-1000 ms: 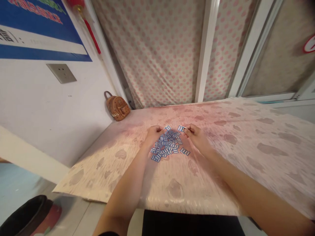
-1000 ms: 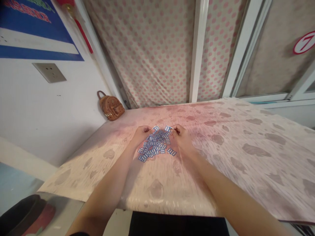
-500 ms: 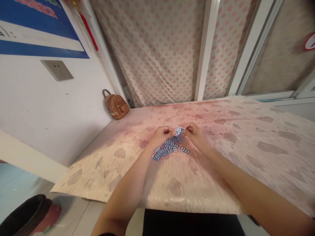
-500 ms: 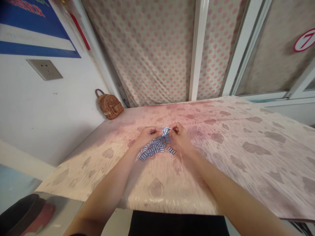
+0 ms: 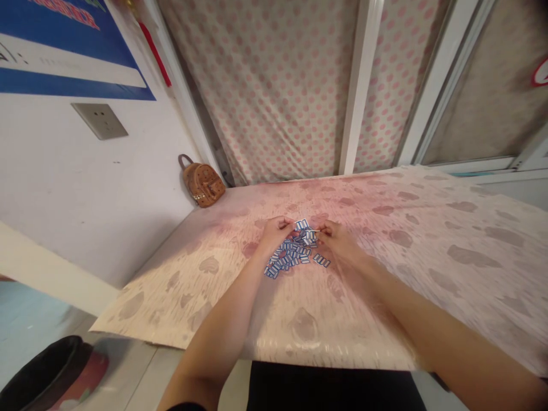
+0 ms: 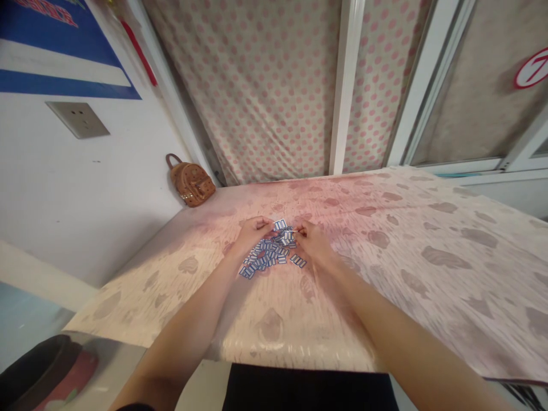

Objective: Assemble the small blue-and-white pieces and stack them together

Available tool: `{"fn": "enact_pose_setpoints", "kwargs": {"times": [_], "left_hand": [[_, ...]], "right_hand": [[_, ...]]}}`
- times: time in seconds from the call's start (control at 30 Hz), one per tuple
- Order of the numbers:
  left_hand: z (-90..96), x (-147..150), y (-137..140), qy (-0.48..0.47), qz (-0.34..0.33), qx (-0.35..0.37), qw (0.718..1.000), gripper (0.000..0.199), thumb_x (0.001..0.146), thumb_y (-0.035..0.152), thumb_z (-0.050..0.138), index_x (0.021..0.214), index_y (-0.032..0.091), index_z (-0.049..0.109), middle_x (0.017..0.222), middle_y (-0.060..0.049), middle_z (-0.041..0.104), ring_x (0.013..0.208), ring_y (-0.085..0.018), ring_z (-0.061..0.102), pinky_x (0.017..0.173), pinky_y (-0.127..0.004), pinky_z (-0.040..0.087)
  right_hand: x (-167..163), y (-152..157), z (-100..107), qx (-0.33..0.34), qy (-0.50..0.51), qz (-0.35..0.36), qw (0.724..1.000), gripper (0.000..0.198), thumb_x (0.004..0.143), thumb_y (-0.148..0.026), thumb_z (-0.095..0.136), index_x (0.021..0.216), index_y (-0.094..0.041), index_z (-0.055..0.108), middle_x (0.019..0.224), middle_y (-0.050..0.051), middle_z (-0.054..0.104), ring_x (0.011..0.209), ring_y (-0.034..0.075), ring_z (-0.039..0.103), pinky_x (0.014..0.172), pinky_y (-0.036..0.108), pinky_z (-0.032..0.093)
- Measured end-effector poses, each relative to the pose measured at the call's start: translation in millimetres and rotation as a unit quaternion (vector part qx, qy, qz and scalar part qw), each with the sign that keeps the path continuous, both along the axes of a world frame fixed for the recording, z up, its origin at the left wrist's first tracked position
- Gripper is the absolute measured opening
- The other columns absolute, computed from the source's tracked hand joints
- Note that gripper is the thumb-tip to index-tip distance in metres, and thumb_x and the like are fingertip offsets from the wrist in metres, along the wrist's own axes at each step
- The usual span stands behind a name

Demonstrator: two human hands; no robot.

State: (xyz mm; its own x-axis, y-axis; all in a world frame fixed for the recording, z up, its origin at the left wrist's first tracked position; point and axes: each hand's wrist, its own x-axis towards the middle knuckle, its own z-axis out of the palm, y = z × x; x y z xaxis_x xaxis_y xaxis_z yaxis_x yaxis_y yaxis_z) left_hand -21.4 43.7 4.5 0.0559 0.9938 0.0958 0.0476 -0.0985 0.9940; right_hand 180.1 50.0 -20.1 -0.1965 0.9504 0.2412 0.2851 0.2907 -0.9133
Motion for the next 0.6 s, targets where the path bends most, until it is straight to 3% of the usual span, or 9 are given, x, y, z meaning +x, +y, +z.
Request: {"fn": "enact_pose_setpoints", "kwargs": {"times": [0.23,0.4,0.6], "left_hand": [[2.0,1,-2,0.029,0.035,0.009,0.999,0.006,0.081,0.014,0.069,0.075,0.013,0.068,0.066,-0.002,0.07,0.061,-0.014,0.068,0.057,-0.021,0.049],[-2.1,1,-1,0.056,0.03,0.033,0.997,0.009,0.08,0.021,0.073,0.076,0.013,0.071,0.067,-0.003,0.072,0.062,-0.014,0.068,0.058,-0.021,0.049],[-1.4,5,-5,0.075,-0.007,0.051,0.996,0.02,0.079,0.033,0.076,0.08,0.013,0.074,0.071,-0.005,0.073,0.065,-0.016,0.068,0.059,-0.023,0.05]], "right_hand": [[8,7,-12,0.07,-0.087,-0.035,0.993,0.011,0.076,-0.027,0.055,0.067,-0.021,0.059,0.066,0.0,0.065,0.061,0.017,0.058,0.058,0.027,0.041],[7,2,-2,0.097,-0.049,-0.026,0.994,0.016,0.081,-0.033,0.053,0.075,-0.021,0.062,0.073,0.001,0.064,0.067,0.017,0.058,0.063,0.029,0.042],[1,-5,8,0.147,-0.048,-0.064,0.986,0.012,0.078,-0.029,0.059,0.07,-0.021,0.058,0.076,0.002,0.06,0.073,0.019,0.057,0.069,0.031,0.043]]}}
